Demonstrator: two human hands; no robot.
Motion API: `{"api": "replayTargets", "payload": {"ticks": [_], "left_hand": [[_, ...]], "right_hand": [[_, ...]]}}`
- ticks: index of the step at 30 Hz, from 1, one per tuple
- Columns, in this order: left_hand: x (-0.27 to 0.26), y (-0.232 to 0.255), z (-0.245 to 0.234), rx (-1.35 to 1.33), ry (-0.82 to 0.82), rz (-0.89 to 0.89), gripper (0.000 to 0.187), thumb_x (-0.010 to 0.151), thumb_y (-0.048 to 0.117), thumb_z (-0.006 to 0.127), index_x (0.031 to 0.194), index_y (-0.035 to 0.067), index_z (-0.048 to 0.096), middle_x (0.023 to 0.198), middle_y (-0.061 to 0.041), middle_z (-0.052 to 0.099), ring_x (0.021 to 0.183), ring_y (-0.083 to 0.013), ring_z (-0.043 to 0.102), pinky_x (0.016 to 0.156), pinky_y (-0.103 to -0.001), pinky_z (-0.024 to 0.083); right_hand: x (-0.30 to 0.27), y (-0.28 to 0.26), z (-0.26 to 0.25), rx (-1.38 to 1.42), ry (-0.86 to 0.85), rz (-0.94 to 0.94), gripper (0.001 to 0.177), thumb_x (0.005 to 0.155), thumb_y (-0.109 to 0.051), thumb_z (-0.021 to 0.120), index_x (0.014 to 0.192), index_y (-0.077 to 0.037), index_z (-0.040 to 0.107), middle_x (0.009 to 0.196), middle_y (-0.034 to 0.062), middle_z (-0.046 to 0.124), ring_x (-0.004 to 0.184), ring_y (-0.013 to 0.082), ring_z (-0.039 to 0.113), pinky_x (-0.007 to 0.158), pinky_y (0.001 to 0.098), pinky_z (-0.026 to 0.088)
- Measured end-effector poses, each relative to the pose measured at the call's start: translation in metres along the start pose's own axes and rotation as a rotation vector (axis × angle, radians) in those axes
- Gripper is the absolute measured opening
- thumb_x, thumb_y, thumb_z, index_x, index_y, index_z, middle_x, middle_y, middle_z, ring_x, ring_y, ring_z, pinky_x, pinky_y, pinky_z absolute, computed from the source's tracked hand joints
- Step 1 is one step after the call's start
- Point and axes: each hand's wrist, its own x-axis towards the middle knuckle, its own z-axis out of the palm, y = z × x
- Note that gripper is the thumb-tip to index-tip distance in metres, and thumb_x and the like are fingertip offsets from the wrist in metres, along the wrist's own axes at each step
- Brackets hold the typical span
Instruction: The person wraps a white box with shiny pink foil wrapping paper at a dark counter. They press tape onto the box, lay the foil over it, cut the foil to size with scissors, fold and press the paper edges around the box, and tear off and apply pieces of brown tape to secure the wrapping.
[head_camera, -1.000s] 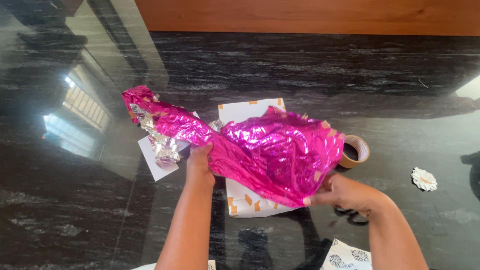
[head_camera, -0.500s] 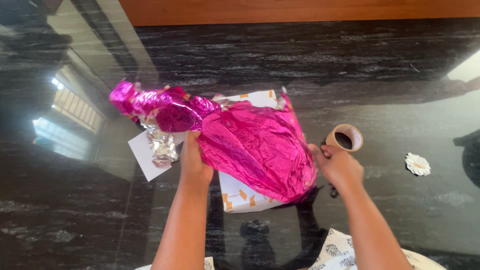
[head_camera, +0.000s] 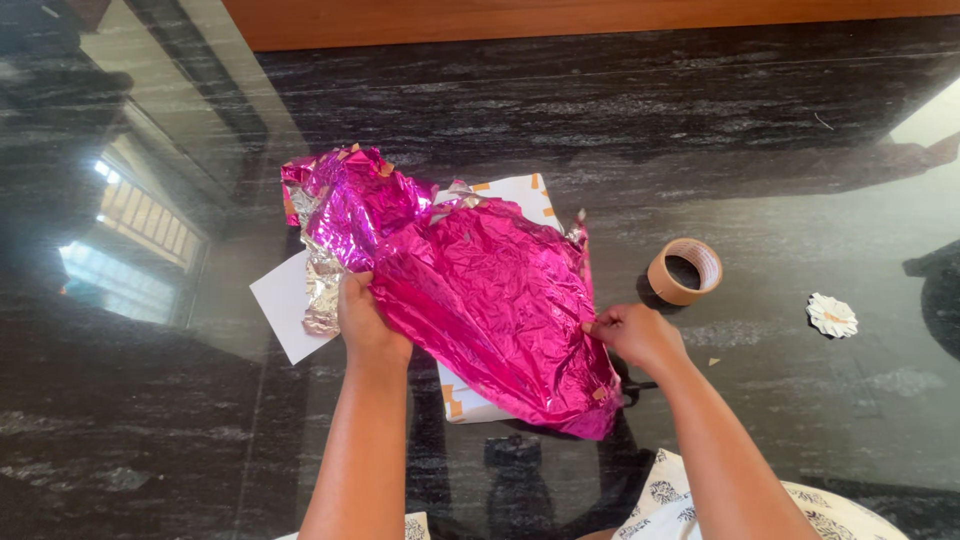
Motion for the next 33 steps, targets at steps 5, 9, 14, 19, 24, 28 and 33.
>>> {"api": "replayTargets", "payload": {"ticks": [5,9,14,19,24,28,33], "left_hand": [[-0.002,0.003,0.001,-0.014,-0.021,0.032,0.026,0.094,0.023,0.044,0.108,0.006,0.059,0.105,-0.011,0.068,0.102,-0.0270,0.066,0.095,-0.047,0.052],[0.007,0.004,-0.011,0.152,0.082,0.119,0.017,0.100,0.024,0.055,0.109,0.009,0.058,0.098,-0.005,0.065,0.093,-0.0197,0.063,0.083,-0.039,0.051],[0.026,-0.001,-0.048,0.288,0.353,0.212,0.017,0.100,0.019,0.056,0.110,0.006,0.062,0.096,-0.004,0.066,0.087,-0.0157,0.061,0.068,-0.033,0.045],[0.022,-0.005,-0.059,0.241,0.782,0.149,0.027,0.099,0.013,0.052,0.121,-0.002,0.050,0.122,-0.012,0.061,0.113,-0.0258,0.067,0.090,-0.038,0.056],[0.004,0.009,-0.030,0.409,0.867,0.318,0.051,0.101,0.026,0.052,0.139,-0.006,0.040,0.138,-0.022,0.053,0.121,-0.0315,0.063,0.100,-0.044,0.055],[-0.002,0.008,-0.013,0.323,0.440,0.331,0.061,0.096,0.034,0.059,0.146,0.010,0.033,0.141,-0.009,0.052,0.124,-0.0223,0.056,0.101,-0.040,0.048],[0.003,0.001,-0.010,0.384,0.414,0.176,0.060,0.087,0.024,0.070,0.135,0.000,0.043,0.128,-0.017,0.061,0.117,-0.0304,0.065,0.101,-0.046,0.055]], "right_hand": [[0.000,0.001,-0.003,0.092,0.029,0.075,0.035,0.087,-0.052,0.072,0.101,-0.022,0.081,0.083,0.0133,0.079,0.081,0.0316,0.078,0.079,0.0426,0.058],[0.000,0.009,-0.015,0.128,0.216,0.084,0.031,0.086,-0.050,0.074,0.098,-0.022,0.080,0.086,0.0090,0.078,0.084,0.0300,0.075,0.079,0.0444,0.055],[0.000,0.015,-0.025,0.110,0.314,0.175,0.029,0.087,-0.051,0.075,0.095,-0.023,0.080,0.090,0.0093,0.078,0.090,0.0325,0.074,0.082,0.0467,0.055],[-0.005,0.017,-0.028,0.022,0.322,0.184,0.024,0.087,-0.046,0.076,0.094,-0.024,0.081,0.095,0.0088,0.078,0.095,0.0330,0.073,0.084,0.0473,0.056],[-0.003,0.020,-0.028,-0.035,0.325,0.170,0.021,0.086,-0.045,0.076,0.096,-0.027,0.080,0.096,0.0074,0.079,0.096,0.0322,0.073,0.083,0.0472,0.057],[-0.001,0.020,-0.023,-0.003,0.447,0.117,0.022,0.089,-0.045,0.075,0.099,-0.027,0.080,0.096,0.0102,0.078,0.094,0.0345,0.073,0.081,0.0484,0.057],[-0.009,0.012,-0.029,0.025,0.661,0.091,0.025,0.093,-0.047,0.073,0.098,-0.024,0.079,0.095,0.0068,0.077,0.089,0.0346,0.073,0.076,0.0488,0.056]]}}
